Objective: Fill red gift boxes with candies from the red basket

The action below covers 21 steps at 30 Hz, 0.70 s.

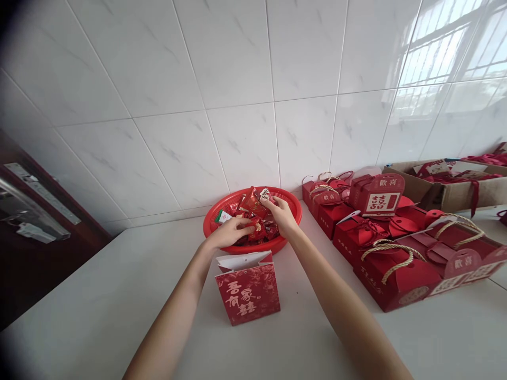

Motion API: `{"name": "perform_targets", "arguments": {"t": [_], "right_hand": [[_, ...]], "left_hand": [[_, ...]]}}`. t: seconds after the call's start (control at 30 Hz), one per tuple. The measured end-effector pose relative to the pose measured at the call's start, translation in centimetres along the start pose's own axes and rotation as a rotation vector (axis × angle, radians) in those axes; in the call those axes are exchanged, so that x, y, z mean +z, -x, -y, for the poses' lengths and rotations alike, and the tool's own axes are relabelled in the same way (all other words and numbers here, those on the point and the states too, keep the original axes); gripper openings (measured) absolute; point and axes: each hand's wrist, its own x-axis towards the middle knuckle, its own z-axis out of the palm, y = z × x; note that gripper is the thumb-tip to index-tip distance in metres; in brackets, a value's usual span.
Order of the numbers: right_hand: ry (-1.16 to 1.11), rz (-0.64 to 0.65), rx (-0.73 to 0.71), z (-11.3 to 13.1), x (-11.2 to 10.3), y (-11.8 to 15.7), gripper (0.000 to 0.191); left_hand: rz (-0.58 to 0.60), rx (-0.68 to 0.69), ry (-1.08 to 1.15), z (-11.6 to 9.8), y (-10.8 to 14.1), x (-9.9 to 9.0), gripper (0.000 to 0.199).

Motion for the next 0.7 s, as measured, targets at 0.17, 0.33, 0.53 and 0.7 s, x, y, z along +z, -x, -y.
{"name": "perform_targets", "arguments": {"t": [0.17, 0.33, 0.53, 0.7], "right_hand": [[-0.003, -0.022, 0.003, 0.0, 0.2, 0.1, 0.029], [-0.059, 0.006, -0.009, 0.2, 0.2, 0.1, 0.029], [-0.121, 0.094, -0.045, 1.9, 0.7, 0.8, 0.03], [-0.073, 0.166, -0.133, 4.6, 1.5, 3.0, 0.035]], "left_hand": [[0.031, 0.047, -0.068, 0.2, 0.0, -0.1, 0.032], [-0.138, 0.123, 0.095, -0.1, 0.1, -0.5, 0.033], [-0.389, 0.227, 0.351, -2.4, 1.7, -1.7, 0.034], [-0.227, 0.248, 0.374, -5.8, 4.8, -2.9, 0.031]]}}
